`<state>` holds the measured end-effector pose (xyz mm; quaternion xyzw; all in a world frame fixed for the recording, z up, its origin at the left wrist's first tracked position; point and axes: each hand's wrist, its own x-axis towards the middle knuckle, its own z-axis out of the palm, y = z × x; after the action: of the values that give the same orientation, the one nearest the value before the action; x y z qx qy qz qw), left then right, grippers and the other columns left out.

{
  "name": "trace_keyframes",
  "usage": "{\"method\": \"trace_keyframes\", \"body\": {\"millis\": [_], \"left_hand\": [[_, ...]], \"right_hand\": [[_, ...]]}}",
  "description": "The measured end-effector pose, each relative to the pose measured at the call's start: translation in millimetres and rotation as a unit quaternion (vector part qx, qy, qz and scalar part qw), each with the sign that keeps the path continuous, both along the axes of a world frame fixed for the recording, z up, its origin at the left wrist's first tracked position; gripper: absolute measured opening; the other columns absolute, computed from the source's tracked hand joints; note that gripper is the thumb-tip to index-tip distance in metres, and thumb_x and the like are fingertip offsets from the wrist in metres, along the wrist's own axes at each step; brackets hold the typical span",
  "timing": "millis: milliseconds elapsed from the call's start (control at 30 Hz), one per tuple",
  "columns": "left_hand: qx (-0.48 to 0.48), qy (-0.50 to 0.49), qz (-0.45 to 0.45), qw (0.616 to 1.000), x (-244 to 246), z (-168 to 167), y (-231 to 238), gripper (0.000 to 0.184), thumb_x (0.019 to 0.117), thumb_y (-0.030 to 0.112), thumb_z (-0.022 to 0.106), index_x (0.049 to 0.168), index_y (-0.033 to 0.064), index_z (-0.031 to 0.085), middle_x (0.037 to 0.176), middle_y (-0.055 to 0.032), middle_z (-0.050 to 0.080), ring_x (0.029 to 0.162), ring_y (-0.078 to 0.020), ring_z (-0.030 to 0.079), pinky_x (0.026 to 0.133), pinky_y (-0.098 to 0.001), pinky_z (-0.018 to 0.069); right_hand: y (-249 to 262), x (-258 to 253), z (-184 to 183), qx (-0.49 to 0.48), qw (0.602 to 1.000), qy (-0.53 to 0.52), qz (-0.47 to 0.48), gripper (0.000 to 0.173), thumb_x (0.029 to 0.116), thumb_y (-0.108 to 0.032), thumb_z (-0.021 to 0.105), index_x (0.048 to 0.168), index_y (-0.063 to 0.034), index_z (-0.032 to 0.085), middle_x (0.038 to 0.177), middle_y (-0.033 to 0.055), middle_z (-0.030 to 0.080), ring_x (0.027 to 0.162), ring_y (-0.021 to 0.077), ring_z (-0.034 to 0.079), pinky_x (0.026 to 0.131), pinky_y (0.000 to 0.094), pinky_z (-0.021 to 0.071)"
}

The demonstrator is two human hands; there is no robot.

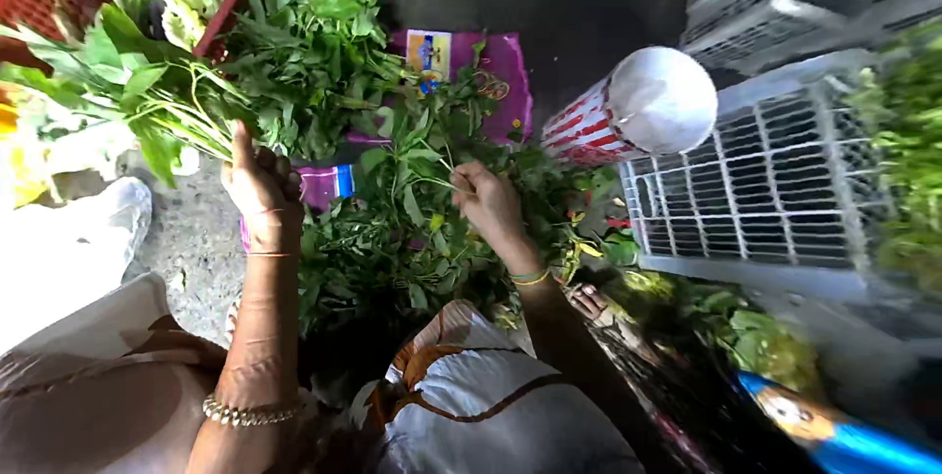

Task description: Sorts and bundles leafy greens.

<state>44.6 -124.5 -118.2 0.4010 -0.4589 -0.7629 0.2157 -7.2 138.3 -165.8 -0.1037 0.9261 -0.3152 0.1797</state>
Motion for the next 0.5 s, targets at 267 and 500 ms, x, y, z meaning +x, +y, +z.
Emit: {"method": "trace_keyframes", "body": {"millis": [267,500], "left_hand": [[0.033,-0.05,-0.158,0.986,1,-30,53,0.026,0.1042,0.027,0.056,0.081,0.0219,0.045,0.052,0.0087,0.029,0.038,-0.0031,0.025,0.036,-0.0182,0.0255],[0.063,-0.041,-0.085,0.994,-19,-29,47,0.023,0.1048,0.012,0.053,0.084,0.0181,0.045,0.05,0.0091,0.032,0.037,-0.0024,0.031,0.035,-0.0169,0.0274]], "right_hand": [[40,27,-31,-0.05,0.972,-0.217,-0.074,0.046,0.1014,-0.023,0.065,0.14,-0.0009,0.054,0.119,0.0247,0.067,0.102,0.0352,0.067,0.091,0.0565,0.0539],[63,35,23,-0.234,0.938,-0.215,-0.137,0.043,0.1102,-0.039,0.035,0.129,-0.0138,0.064,0.081,-0.007,0.058,0.063,0.0019,0.05,0.058,0.0196,0.046]]}}
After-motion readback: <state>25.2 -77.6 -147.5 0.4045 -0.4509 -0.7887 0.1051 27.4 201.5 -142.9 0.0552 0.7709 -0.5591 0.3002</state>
